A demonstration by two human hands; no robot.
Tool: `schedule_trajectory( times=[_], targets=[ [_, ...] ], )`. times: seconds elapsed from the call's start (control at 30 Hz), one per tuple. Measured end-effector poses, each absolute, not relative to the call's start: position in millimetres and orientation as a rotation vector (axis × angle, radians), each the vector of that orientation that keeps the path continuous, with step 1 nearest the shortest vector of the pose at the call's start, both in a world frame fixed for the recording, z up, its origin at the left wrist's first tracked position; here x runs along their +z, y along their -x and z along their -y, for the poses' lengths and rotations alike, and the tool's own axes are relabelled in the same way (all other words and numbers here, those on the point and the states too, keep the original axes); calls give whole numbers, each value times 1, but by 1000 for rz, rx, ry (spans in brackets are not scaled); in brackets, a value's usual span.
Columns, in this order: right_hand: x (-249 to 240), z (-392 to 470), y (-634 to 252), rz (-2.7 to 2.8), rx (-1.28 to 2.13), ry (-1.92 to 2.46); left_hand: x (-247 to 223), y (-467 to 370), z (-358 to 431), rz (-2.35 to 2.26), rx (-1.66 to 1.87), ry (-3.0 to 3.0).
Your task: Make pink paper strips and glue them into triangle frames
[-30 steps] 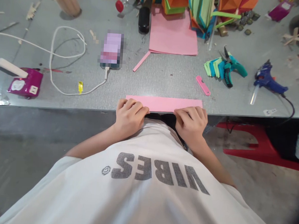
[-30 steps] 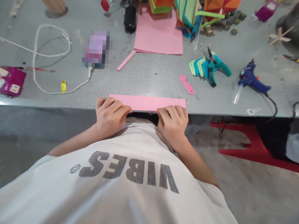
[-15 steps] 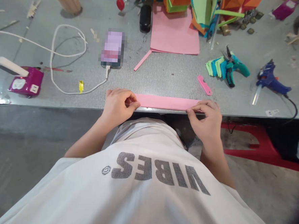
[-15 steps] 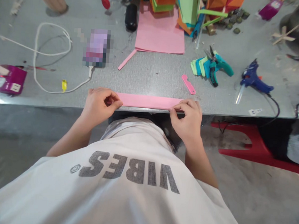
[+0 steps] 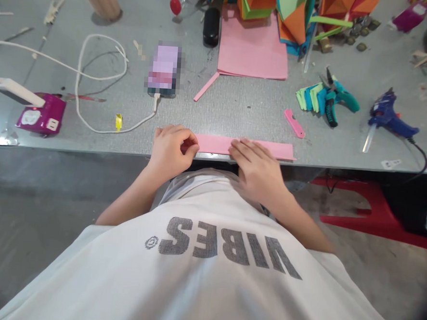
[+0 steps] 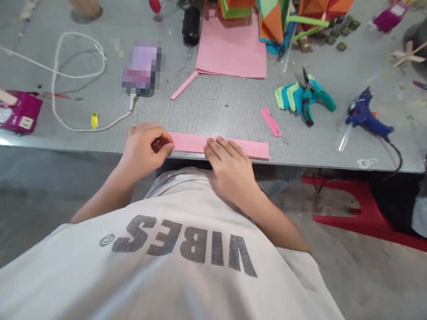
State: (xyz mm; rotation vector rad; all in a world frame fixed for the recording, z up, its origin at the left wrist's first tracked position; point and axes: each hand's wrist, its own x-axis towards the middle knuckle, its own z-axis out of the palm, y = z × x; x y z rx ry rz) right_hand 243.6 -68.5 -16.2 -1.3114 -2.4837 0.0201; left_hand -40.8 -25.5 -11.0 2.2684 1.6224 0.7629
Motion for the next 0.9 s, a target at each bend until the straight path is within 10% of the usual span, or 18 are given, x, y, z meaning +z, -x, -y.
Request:
schedule_trajectory(
  times=[0.9],
  targets=[
    [-62, 95, -248, 2163, -257, 1500, -42, 16, 52, -1136, 750, -2646]
  ],
)
